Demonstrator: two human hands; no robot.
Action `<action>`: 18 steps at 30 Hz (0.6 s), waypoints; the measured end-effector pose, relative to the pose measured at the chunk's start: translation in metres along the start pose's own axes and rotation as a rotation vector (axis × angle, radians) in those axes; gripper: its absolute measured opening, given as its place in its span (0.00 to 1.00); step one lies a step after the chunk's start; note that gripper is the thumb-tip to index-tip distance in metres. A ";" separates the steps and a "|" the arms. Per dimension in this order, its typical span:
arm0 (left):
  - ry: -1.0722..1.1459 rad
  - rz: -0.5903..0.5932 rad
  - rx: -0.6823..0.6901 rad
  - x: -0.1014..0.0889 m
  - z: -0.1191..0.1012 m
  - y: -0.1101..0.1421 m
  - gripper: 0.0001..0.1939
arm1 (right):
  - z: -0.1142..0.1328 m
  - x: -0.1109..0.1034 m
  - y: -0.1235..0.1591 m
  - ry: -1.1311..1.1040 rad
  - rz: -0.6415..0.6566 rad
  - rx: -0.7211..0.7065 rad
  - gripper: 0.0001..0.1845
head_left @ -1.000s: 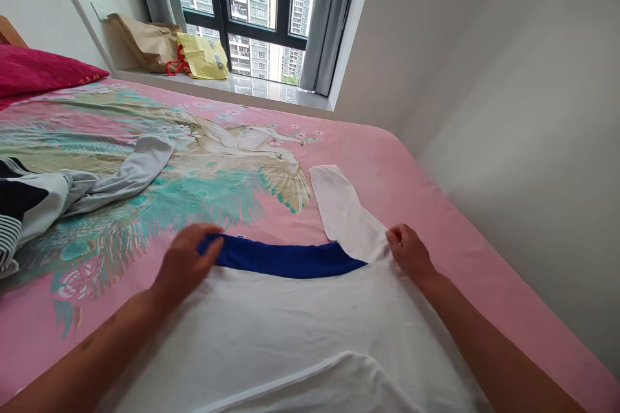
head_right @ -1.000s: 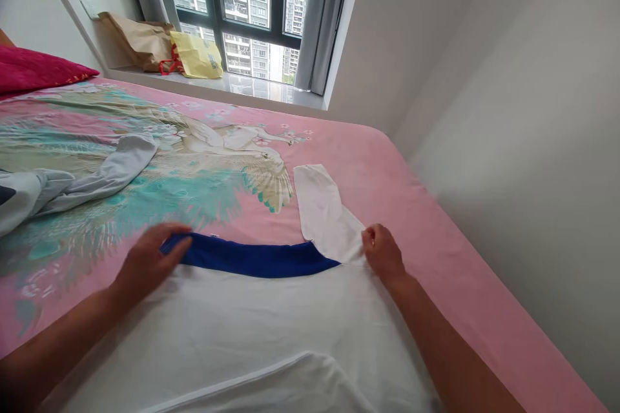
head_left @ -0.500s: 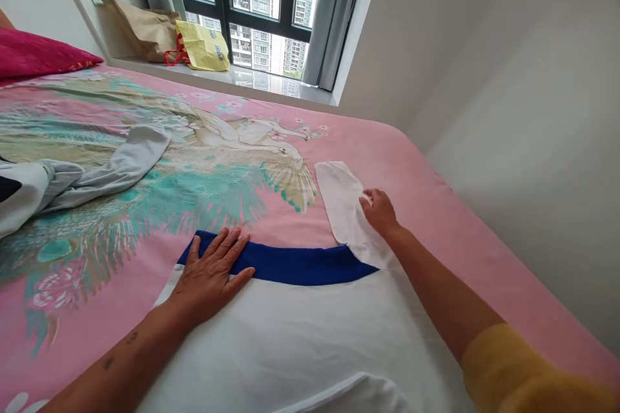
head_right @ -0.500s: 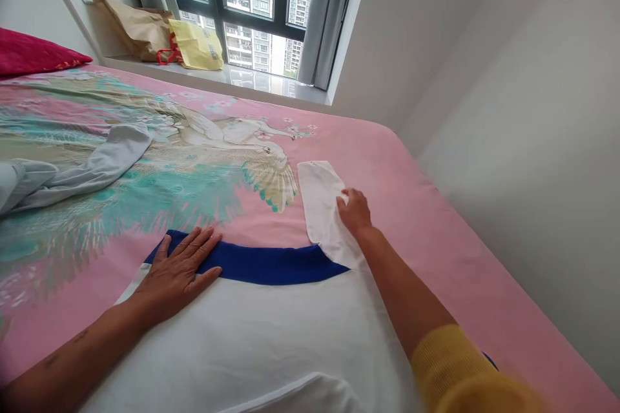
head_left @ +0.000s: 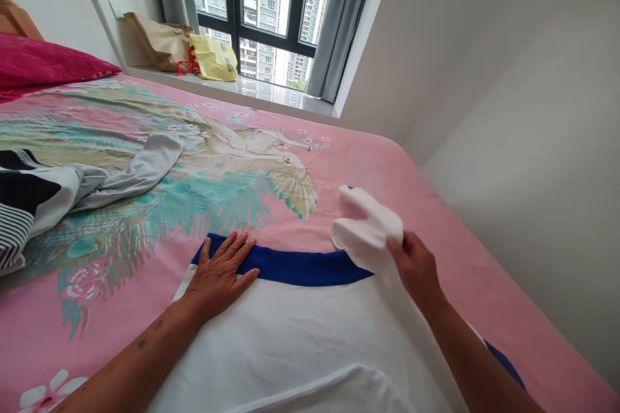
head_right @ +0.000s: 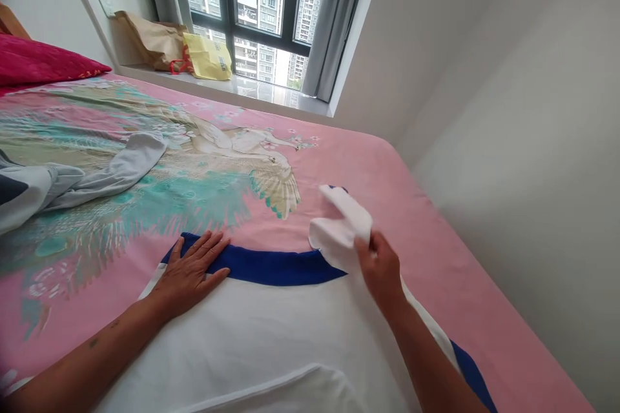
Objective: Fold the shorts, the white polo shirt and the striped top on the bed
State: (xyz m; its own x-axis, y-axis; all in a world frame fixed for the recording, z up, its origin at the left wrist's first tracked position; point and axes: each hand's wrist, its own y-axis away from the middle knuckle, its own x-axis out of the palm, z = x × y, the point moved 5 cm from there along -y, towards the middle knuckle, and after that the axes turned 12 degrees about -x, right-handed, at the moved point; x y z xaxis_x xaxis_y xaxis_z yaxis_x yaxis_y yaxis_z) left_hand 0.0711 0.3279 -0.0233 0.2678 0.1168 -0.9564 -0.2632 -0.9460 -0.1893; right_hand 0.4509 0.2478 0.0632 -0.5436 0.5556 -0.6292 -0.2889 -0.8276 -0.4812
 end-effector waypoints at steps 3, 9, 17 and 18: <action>0.001 -0.028 0.009 0.000 -0.001 -0.001 0.32 | 0.004 -0.026 0.068 0.071 0.206 0.002 0.15; -0.030 -0.034 0.014 -0.001 0.000 -0.003 0.32 | -0.028 -0.026 0.063 0.024 0.285 0.046 0.34; -0.044 0.011 -0.010 -0.006 -0.002 -0.002 0.32 | -0.052 0.040 -0.037 -0.105 0.204 0.353 0.34; -0.041 0.015 -0.012 -0.007 -0.003 -0.002 0.32 | -0.050 0.046 -0.043 -0.130 0.186 0.332 0.28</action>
State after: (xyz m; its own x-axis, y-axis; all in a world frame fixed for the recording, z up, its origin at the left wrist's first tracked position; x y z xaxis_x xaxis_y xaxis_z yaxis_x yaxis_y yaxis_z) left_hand 0.0720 0.3279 -0.0155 0.2260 0.1148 -0.9673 -0.2556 -0.9513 -0.1726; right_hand 0.4779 0.3125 0.0245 -0.6992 0.3972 -0.5944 -0.4042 -0.9055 -0.1295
